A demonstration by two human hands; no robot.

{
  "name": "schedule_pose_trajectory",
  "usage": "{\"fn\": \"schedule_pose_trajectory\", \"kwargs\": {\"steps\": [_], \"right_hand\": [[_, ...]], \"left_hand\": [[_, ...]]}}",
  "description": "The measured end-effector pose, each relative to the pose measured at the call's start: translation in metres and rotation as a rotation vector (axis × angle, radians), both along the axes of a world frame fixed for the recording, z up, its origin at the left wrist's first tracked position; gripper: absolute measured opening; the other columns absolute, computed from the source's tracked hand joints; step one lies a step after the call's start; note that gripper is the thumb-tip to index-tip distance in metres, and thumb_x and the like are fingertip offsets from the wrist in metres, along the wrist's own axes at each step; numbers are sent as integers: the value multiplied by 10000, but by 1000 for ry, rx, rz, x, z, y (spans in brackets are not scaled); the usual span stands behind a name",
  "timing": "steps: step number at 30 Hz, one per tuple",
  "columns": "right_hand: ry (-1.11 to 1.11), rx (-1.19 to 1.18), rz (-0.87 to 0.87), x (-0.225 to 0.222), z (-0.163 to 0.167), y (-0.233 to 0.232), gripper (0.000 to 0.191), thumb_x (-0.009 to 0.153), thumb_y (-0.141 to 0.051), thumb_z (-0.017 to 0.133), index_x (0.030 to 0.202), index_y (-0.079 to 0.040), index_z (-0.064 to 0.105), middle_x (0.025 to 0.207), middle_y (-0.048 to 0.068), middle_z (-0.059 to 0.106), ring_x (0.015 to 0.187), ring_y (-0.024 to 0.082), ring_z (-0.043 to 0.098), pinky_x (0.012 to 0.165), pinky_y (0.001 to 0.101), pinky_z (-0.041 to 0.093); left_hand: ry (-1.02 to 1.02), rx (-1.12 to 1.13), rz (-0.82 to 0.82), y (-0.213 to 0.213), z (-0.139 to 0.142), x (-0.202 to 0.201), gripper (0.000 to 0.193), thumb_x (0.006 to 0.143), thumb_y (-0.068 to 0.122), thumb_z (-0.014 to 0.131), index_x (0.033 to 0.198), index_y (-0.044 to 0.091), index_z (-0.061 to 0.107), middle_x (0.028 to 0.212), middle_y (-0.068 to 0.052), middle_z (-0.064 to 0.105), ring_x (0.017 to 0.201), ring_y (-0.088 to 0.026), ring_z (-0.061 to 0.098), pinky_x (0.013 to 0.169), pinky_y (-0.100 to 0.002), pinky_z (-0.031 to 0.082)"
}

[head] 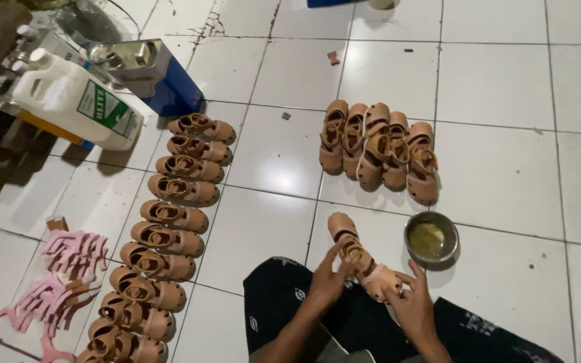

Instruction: The person sits on the floor and assembles small beige sandals by hand. They repeatedly pick up a sandal, apply a substance from a small metal bowl to the sole, and press the sole onto the shoe. The person handles the sandals one at a time and places the finished items in a row on the floor.

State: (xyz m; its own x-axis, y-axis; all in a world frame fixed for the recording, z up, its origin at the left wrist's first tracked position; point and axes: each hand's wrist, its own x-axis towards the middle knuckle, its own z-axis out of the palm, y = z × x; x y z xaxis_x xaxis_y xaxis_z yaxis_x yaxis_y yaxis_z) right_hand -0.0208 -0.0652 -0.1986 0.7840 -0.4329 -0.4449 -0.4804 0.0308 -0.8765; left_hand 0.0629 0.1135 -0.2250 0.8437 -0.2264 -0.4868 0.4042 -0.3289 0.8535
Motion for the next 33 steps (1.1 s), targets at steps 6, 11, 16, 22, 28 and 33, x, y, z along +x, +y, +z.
{"fn": "schedule_pose_trajectory", "kwargs": {"steps": [6, 11, 16, 22, 28, 33], "right_hand": [[-128, 492, -260, -54, 26, -22, 728, 933, -83, 633, 1574, -31, 292, 1285, 297, 599, 1001, 266, 690, 776, 350, 604], [-192, 609, -174, -62, 82, -2, 722, 921, -130, 616, 1581, -52, 336, 1321, 264, 621, 1085, 257, 682, 897, 439, 583], [-528, -272, 83, -63, 141, 8, 769, 892, -103, 692, 1537, -8, 284, 1462, 214, 541, 1336, 282, 575, 1111, 449, 496], [-726, -630, 250, -62, 172, 11, 844, 842, -116, 786, 1523, -8, 299, 1311, 191, 668, 1319, 272, 616, 1167, 453, 460], [-670, -370, 260, -59, 165, 4, 780, 836, -41, 774, 1513, 15, 389, 1107, 151, 741, 1259, 245, 646, 1110, 416, 507], [-610, -34, 56, -66, 154, 6, 642, 835, 9, 755, 1432, 20, 517, 1040, 144, 743, 1036, 214, 740, 962, 382, 632]], "left_hand": [[50, -373, 63, 4, 24, -25, 512, 1025, 434, 553, 1363, 50, 587, 1247, -116, 740, 1065, -197, 684, 928, -309, 542], [75, -908, 75, -14, 94, -45, 542, 1018, 370, 602, 1455, 88, 452, 1328, -91, 591, 1206, -141, 610, 1023, -301, 512], [-223, -696, 27, -9, 153, -50, 532, 983, 274, 699, 1412, 66, 462, 1217, -108, 580, 1097, -179, 597, 933, -342, 532], [-229, -728, -25, 0, 171, -66, 573, 971, 282, 713, 1414, 46, 435, 1233, -114, 585, 1165, -181, 620, 992, -340, 552], [-252, -713, -53, 9, 180, -74, 613, 989, 279, 695, 1460, 5, 413, 1284, -131, 576, 1214, -204, 606, 1042, -361, 528], [-175, -680, -100, 6, 181, -82, 632, 979, 293, 666, 1479, 22, 392, 1265, -130, 616, 1217, -198, 622, 1056, -357, 539]]}}
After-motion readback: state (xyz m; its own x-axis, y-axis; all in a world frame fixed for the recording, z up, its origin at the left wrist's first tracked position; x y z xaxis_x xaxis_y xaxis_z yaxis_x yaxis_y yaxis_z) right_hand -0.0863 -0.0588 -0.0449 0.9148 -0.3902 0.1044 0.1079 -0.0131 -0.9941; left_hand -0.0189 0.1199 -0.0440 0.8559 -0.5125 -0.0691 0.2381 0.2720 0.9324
